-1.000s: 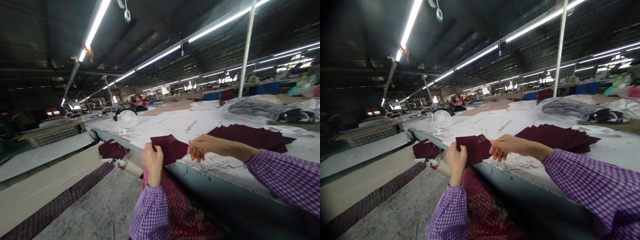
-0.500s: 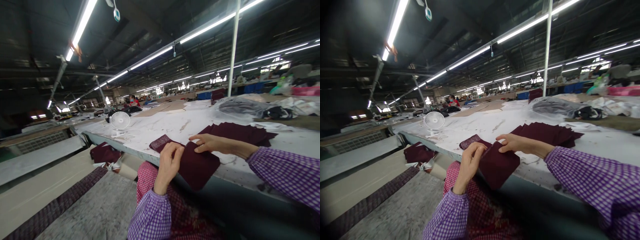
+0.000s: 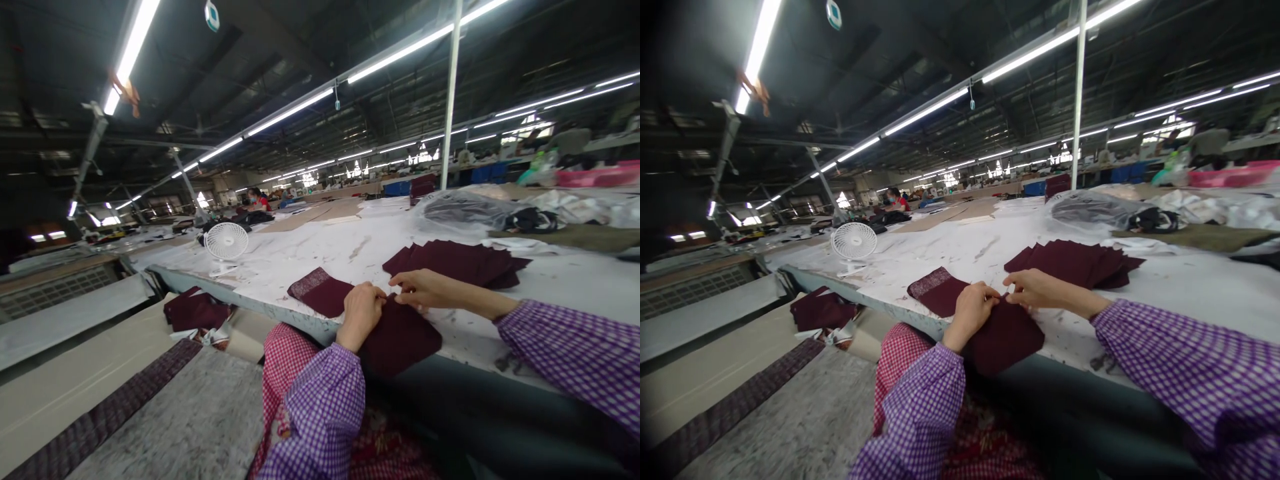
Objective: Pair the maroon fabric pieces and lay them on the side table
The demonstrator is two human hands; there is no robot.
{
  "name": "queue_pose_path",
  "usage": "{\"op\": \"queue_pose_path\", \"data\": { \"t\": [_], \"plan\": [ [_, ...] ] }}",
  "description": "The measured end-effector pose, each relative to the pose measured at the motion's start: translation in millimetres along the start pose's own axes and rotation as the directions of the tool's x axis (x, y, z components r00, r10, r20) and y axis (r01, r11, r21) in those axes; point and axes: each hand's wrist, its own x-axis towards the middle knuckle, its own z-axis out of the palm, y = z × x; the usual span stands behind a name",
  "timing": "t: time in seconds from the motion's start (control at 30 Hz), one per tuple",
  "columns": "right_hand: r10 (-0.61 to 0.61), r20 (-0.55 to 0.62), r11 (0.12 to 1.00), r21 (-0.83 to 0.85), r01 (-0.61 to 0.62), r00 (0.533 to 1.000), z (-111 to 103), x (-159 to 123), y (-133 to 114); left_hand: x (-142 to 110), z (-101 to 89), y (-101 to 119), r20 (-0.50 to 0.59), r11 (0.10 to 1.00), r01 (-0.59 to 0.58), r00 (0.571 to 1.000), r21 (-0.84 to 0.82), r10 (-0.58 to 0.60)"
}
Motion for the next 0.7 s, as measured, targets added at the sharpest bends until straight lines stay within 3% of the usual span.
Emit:
{"op": "queue_pose_path", "data": {
  "t": [0.1, 0.17, 0.33, 0.57, 0.7],
  "plan": [
    [-0.228, -0.077, 0.945, -0.259, 0.201, 0.971, -5.3, 2.3, 12.8, -5.2, 5.3, 2.6, -0.007, 0.987, -0.104, 0.994, 0.126, 0.106],
    [-0.317, -0.067, 0.911, -0.299, 0.284, 0.946, -6.7, 3.3, 17.2, -7.8, 6.5, 2.5, -0.019, 0.971, -0.157, 0.986, 0.178, 0.163],
    [-0.386, -0.023, 0.881, -0.307, 0.361, 0.922, -5.7, 0.4, 15.1, -9.7, 7.1, -0.3, -0.044, 0.938, -0.257, 0.961, 0.234, 0.274],
    [-0.409, -0.025, 0.817, -0.456, 0.354, 0.912, 0.0, -1.7, 13.8, -9.7, 8.7, -1.6, -0.029, 0.943, -0.248, 0.965, 0.223, 0.260],
    [-0.457, -0.018, 0.722, -0.590, 0.360, 0.889, 5.8, -2.1, 15.1, -9.8, 7.8, -0.6, -0.027, 0.953, -0.230, 0.970, 0.199, 0.240]
  ]
}}
